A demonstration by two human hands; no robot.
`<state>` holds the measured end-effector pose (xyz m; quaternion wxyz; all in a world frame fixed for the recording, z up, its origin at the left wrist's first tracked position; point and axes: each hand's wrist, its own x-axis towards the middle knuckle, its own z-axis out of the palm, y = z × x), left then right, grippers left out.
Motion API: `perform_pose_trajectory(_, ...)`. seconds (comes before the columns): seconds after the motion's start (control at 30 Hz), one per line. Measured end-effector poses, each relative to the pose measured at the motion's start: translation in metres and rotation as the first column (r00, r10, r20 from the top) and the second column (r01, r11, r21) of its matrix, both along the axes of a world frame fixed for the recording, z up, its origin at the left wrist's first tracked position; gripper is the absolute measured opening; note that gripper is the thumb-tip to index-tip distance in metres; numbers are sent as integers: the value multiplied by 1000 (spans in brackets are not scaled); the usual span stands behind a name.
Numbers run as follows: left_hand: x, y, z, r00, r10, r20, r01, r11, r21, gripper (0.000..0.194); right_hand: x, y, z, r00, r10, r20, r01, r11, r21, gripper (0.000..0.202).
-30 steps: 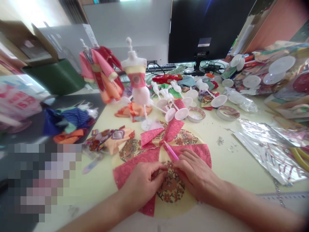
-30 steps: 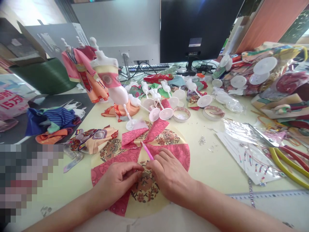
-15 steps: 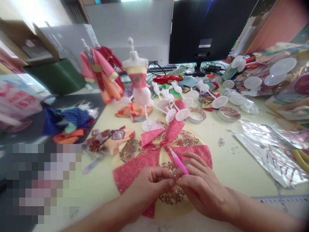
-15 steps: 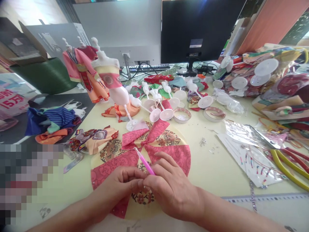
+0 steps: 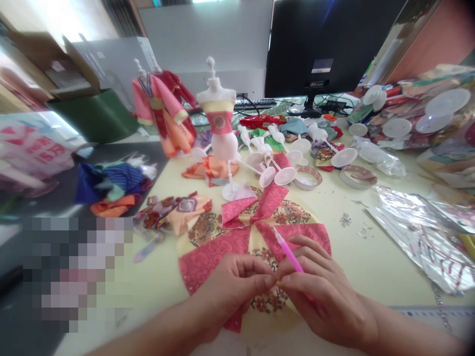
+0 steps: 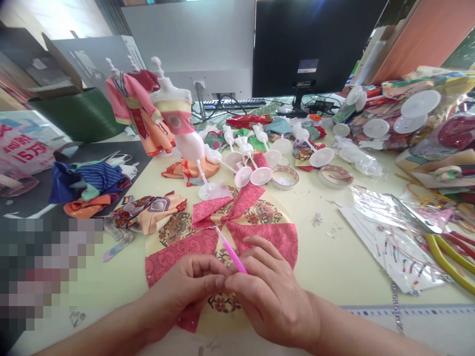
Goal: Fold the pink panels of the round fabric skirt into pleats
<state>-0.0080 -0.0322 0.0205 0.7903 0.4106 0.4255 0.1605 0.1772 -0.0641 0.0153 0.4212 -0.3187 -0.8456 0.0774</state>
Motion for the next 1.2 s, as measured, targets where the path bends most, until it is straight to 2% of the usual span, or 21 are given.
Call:
perform_pose_trajectory(0.3, 2, -1, 1, 999, 34, 17, -34, 999, 5, 32, 1, -1, 2, 1000, 5, 18, -5, 1000, 10, 29)
perform_pose_trajectory(0.6, 4, -1, -1, 1000, 19, -10, -19, 1000, 7, 38, 0, -1, 2, 1000, 5, 1, -5, 1000, 18, 30)
perform_pose_trajectory(0.93, 0, 7, -3, 982, 104, 158, -101, 995, -24, 19, 2, 0, 8, 995, 82, -58, -84, 996, -34, 38)
perform_pose_trajectory(1.03, -4, 11, -4, 975, 144, 169, -142, 990, -26, 16, 5, 1, 10, 994, 106, -42, -106, 994, -20, 37)
perform_pose_trajectory(1.2, -7, 13, -5, 977, 161, 138, -165, 986, 13, 15, 9, 2, 11, 997, 72, 35, -73, 997, 22, 26)
